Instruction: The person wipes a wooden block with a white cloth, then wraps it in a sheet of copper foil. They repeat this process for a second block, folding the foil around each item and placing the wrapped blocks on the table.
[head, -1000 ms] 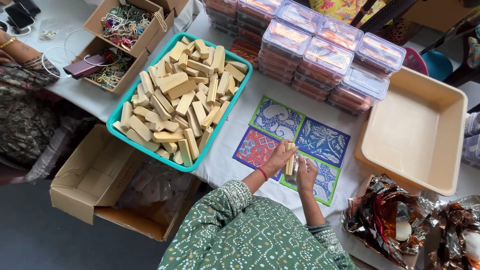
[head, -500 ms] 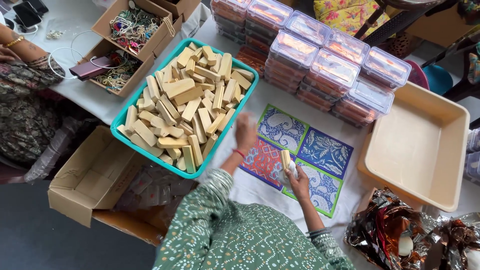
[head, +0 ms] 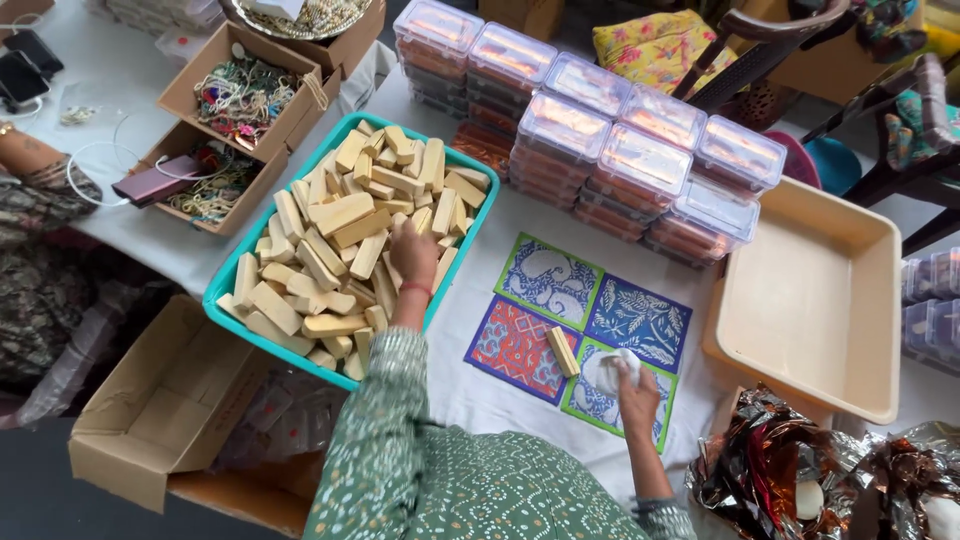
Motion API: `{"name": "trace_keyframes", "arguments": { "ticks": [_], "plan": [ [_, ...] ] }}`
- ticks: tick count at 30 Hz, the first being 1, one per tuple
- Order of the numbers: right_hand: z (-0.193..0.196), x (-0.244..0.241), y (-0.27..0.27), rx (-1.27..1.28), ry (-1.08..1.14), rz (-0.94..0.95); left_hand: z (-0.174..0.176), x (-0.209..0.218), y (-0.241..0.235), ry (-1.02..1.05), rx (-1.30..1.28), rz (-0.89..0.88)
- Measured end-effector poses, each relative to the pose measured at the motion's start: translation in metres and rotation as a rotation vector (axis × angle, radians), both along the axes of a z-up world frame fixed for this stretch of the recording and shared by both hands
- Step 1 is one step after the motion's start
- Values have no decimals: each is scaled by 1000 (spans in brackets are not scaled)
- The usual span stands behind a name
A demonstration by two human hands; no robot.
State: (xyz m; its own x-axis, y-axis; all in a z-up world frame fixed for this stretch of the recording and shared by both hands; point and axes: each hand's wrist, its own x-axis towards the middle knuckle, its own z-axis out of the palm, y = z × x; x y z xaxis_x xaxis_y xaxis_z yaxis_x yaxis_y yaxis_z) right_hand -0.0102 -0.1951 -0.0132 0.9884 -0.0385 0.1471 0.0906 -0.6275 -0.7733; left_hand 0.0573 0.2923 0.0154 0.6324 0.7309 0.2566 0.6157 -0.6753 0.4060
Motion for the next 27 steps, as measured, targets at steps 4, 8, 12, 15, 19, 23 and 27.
{"name": "trace_keyframes", "arguments": {
  "ticks": [4,8,12,15,19,23,27],
  "plan": [
    [28,-3,17,462,250,-122,11,-38,-58,-609,-357,-105],
    [78,-6,70,526,-103,211,25,-63,-175,-553,-605,-495],
    [122,-9,113,-23,-525,511,60,-84,-247,-704,-736,-820],
    [106,21,96,-89,-563,407,68,-87,-259,-521,-623,-818],
    [71,28,61,192,17,37,122,-96,-274,-458,-798,-879],
    [114,11,71,-53,-552,226,107,-81,-280,-487,-705,-894],
    [84,23,38,-5,-280,117,118,-84,-275,-416,-1050,-968]
  ]
}}
